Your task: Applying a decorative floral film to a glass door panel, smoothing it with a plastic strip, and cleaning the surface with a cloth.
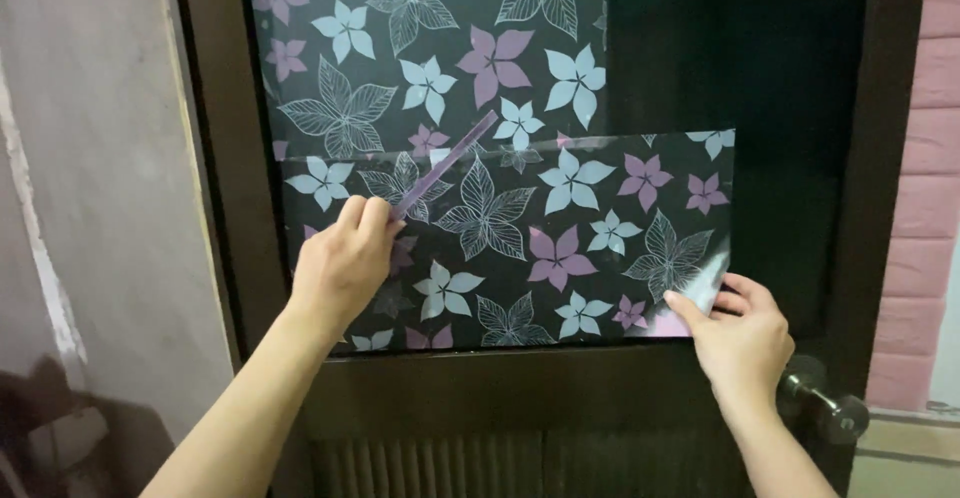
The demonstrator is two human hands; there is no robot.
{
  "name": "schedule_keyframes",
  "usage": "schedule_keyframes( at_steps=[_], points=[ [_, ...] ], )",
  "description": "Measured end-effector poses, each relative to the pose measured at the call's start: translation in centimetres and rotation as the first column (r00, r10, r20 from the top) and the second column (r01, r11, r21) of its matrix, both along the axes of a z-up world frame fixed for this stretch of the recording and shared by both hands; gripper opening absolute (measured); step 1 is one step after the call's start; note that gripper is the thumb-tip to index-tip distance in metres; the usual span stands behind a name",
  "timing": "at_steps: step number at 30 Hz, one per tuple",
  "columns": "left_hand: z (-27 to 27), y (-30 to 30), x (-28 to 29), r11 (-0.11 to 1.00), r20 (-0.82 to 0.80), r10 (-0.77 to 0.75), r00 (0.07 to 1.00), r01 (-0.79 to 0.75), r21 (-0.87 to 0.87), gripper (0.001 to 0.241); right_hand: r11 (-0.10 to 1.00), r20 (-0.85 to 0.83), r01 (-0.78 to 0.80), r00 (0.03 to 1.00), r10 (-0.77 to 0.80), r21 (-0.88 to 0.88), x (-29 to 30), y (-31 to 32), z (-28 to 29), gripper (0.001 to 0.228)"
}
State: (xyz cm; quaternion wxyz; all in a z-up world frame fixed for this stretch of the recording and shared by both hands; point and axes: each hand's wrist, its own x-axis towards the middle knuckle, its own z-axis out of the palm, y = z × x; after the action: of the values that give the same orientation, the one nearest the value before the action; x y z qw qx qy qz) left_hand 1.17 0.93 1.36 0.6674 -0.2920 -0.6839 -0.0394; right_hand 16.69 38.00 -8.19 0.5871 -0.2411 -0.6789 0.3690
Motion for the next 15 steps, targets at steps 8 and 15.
schedule_keyframes(
  at_steps=[8, 15],
  points=[
    [2.4, -0.5, 2.8, 0.980, 0.531, -0.194, 0.825, 0.141, 0.139, 0.029, 0.940, -0.003, -0.312, 0.949, 0.314, -0.140, 2.9, -1.0, 5.0, 0.027],
    [3.3, -1.2, 4.9, 0.909, 0.488, -0.399, 0.776, 0.267, 0.319, 0.029, 0.931, -0.035, -0.365, 0.931, 0.364, -0.029, 9.7, -4.8, 6.5, 0.016]
  ],
)
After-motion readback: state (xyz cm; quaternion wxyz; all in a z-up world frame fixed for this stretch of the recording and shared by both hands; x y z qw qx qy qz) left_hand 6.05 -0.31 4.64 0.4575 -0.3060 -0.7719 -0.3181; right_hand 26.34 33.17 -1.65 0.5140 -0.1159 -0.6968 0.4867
